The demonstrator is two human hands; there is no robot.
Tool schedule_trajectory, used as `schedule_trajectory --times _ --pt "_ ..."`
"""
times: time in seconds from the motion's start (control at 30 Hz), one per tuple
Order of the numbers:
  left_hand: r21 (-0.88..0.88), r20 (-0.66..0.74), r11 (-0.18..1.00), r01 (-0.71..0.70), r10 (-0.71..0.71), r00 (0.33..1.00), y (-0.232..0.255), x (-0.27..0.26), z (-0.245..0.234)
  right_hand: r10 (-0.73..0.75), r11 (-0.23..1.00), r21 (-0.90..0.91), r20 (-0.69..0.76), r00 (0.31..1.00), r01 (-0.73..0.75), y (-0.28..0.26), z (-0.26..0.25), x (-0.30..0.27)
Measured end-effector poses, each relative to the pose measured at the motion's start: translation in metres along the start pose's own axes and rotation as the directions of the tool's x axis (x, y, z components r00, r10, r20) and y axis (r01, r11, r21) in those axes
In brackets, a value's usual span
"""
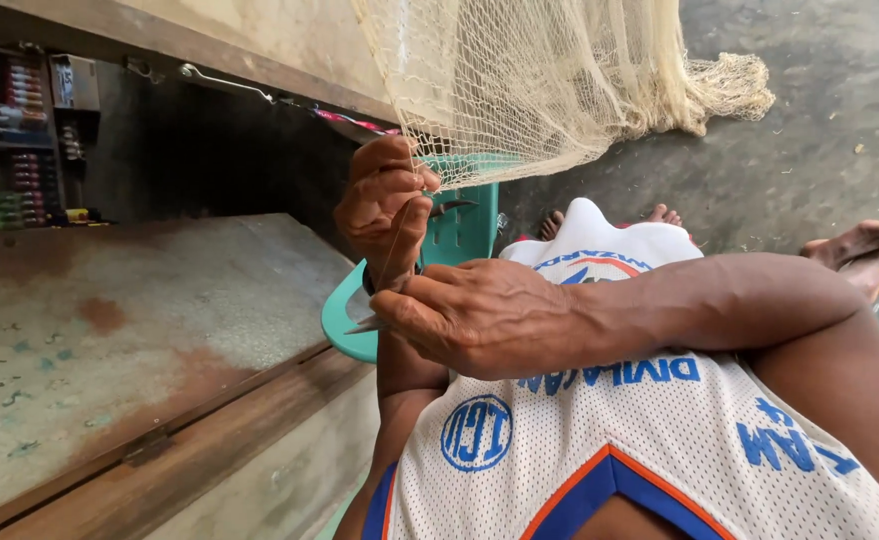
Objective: Repairing or weaving a fishing net using a specialized net needle.
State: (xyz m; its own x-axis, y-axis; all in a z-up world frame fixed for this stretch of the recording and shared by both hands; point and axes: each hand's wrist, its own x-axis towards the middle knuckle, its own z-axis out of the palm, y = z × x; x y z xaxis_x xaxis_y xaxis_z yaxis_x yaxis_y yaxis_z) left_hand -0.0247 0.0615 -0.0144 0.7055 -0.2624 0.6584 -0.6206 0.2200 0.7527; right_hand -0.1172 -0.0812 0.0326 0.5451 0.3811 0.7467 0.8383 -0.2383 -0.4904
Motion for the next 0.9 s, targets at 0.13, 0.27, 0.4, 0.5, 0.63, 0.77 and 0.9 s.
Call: schedule_trajectory --times 0.13,0.27,0.4,0.5,0.63,0.77,0.9 --pt "0.001 -0.030 0.999 -0.048 0.048 0.998 -0.002 0.001 0.007 0.002 0.998 0.056 -0.052 0.999 0.001 -0.005 -0.006 0.008" --pt "-0.002 -0.057 0.996 -0.087 0.086 0.995 -0.003 0.000 0.010 -0.024 0.997 0.073 -0.097 0.995 0.032 -0.007 -0.010 0.010" --pt "-0.062 -0.038 0.992 -0.111 0.109 0.993 -0.004 -0.003 0.000 -0.120 0.980 0.145 -0.127 0.985 0.138 -0.020 -0.023 0.018" --pt "-0.057 -0.054 0.981 -0.188 0.185 0.981 0.001 -0.007 -0.005 -0.152 0.972 0.150 -0.180 0.972 0.180 -0.028 -0.026 0.018" --pt "-0.065 -0.048 0.983 -0.170 0.167 0.985 0.010 -0.003 0.003 -0.180 0.957 0.197 -0.181 0.967 0.215 -0.025 -0.033 0.026" --pt "-0.093 -0.049 0.987 -0.128 0.124 0.991 0.010 0.005 0.018 -0.093 0.988 0.106 -0.169 0.981 0.112 -0.025 -0.031 0.029" --pt "-0.290 0.012 0.952 -0.094 0.102 0.995 -0.027 -0.018 -0.002 -0.009 0.998 0.064 -0.209 0.978 0.023 -0.022 -0.012 0.030"
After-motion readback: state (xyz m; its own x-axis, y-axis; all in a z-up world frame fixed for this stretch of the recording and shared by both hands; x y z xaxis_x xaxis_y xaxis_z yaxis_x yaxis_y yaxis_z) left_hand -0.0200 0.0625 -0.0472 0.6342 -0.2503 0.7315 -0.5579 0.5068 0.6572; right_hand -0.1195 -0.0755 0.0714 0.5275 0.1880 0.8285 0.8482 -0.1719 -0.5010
